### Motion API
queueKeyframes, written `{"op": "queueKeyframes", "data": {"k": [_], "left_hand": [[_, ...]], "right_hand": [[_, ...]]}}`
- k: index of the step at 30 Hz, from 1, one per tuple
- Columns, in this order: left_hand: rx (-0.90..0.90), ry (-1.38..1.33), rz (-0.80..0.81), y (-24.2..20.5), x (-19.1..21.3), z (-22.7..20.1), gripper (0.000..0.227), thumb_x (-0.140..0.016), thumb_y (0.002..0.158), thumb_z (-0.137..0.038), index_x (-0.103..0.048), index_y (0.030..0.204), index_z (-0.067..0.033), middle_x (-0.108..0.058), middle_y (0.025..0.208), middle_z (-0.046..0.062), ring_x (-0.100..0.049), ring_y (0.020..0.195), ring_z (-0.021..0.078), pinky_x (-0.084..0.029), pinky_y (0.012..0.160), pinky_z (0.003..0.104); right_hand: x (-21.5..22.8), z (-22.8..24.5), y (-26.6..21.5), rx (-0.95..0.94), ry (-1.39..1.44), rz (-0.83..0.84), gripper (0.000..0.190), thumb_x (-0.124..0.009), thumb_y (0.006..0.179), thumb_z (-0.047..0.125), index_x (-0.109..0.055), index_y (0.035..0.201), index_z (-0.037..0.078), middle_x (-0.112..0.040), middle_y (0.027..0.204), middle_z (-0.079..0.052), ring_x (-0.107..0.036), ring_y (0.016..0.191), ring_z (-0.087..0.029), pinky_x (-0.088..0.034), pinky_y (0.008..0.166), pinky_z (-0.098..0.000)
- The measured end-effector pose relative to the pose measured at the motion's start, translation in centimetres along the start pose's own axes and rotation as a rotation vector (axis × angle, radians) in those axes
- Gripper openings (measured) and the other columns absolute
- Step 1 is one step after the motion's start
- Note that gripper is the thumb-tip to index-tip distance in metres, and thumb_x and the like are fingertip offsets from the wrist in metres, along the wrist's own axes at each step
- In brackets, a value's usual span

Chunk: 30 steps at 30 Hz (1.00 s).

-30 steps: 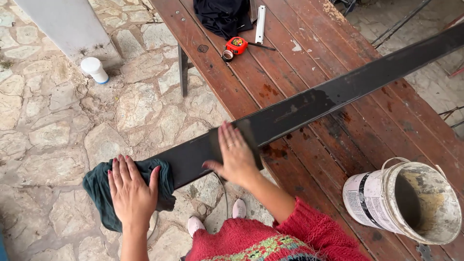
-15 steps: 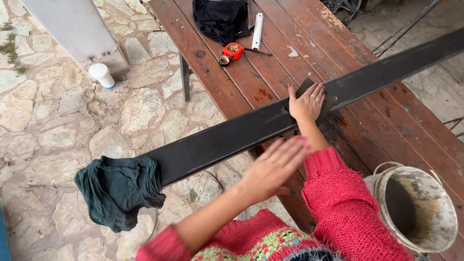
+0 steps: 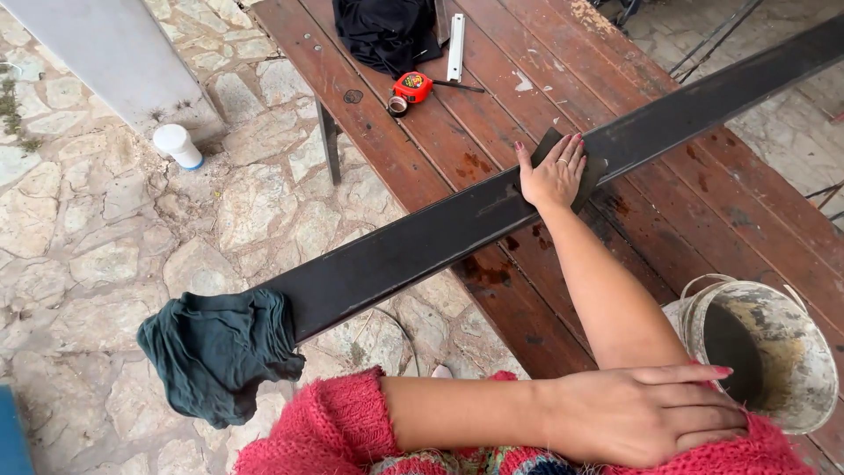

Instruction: Sanding a metal beam with sandpaper and water, then wiping it with a cloth on a wooden table.

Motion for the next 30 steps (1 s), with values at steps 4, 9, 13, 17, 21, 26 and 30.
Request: {"op": "queueKeyframes", "data": {"k": [4, 9, 13, 17, 21, 26, 30], "left_hand": [[0.161, 0.169, -0.058, -3.3, 3.7, 1.3, 0.028, -0.063, 0.100, -0.003, -0.072, 0.126, 0.0049, -0.075, 0.129, 0.017, -0.071, 0.122, 0.0297, -0.048, 0.123, 0.039], [0.669, 0.195, -0.149, -14.3, 15.0, 8.1, 0.039, -0.080, 0.090, -0.021, -0.069, 0.122, -0.0014, -0.070, 0.127, 0.018, -0.066, 0.122, 0.0340, -0.046, 0.114, 0.048], [1.071, 0.703, -0.245, -28.8, 23.9, 6.7, 0.047, -0.080, 0.088, -0.027, -0.064, 0.126, -0.0045, -0.071, 0.124, 0.015, -0.066, 0.121, 0.0348, -0.038, 0.116, 0.063], [1.540, 1.227, 0.025, -43.4, 25.3, 4.2, 0.061, -0.051, 0.107, -0.054, -0.067, 0.143, -0.0066, -0.066, 0.149, 0.015, -0.051, 0.148, 0.0347, -0.020, 0.127, 0.058], [1.577, 1.342, 0.079, -44.5, 24.4, 3.3, 0.059, -0.045, 0.110, -0.052, -0.068, 0.143, -0.0076, -0.067, 0.148, 0.014, -0.051, 0.150, 0.0325, -0.025, 0.127, 0.055], [1.593, 1.322, 0.006, -44.8, 24.7, 3.6, 0.056, -0.049, 0.109, -0.050, -0.071, 0.139, -0.0080, -0.070, 0.143, 0.011, -0.053, 0.148, 0.0315, -0.025, 0.127, 0.053], [1.612, 1.292, -0.015, -44.9, 24.7, 3.4, 0.056, -0.049, 0.109, -0.049, -0.070, 0.140, -0.0069, -0.070, 0.141, 0.012, -0.052, 0.147, 0.0317, -0.024, 0.127, 0.052]], "right_hand": [[-0.5, 2.8, -3.2, 0.117, 0.005, -0.003, 0.109, -0.006, 0.093, 0.080, -0.002, 0.161, -0.005, 0.000, 0.171, -0.021, -0.001, 0.160, -0.030, 0.002, 0.128, -0.0435], [-4.0, 18.3, -22.0, 0.770, -0.739, 0.248, 0.097, -0.003, 0.096, 0.072, 0.010, 0.160, 0.000, 0.015, 0.171, -0.017, 0.010, 0.158, -0.031, 0.011, 0.124, -0.0415], [-4.1, 17.7, -28.2, 1.246, -0.034, 0.075, 0.105, -0.014, 0.094, 0.080, -0.019, 0.162, 0.000, -0.022, 0.169, -0.018, -0.021, 0.157, -0.029, -0.011, 0.130, -0.0433], [-2.9, 7.4, -15.4, 0.784, -0.160, 0.075, 0.098, -0.035, 0.096, 0.070, -0.014, 0.160, -0.002, -0.012, 0.169, -0.021, -0.014, 0.156, -0.032, -0.008, 0.128, -0.0435], [-3.1, 12.4, -18.8, 0.777, -0.433, 0.093, 0.107, -0.034, 0.097, 0.079, -0.011, 0.160, -0.004, -0.010, 0.169, -0.024, -0.015, 0.155, -0.035, -0.013, 0.126, -0.0455], [-5.4, 15.7, -26.8, 1.214, -0.223, 0.139, 0.113, -0.008, 0.091, 0.086, -0.009, 0.159, -0.005, -0.009, 0.170, -0.023, -0.012, 0.157, -0.033, -0.008, 0.129, -0.0433], [-3.0, 6.0, -12.0, 0.691, -0.104, 0.035, 0.105, -0.024, 0.095, 0.077, -0.009, 0.162, -0.003, -0.006, 0.171, -0.021, -0.008, 0.158, -0.031, -0.005, 0.129, -0.0426]]}}
Point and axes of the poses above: each hand's wrist, its own y-axis towards the middle knuckle, its own x-axis out of the back of the hand, z = x × y, the point moved 10 cm from there along y, towards the middle knuckle
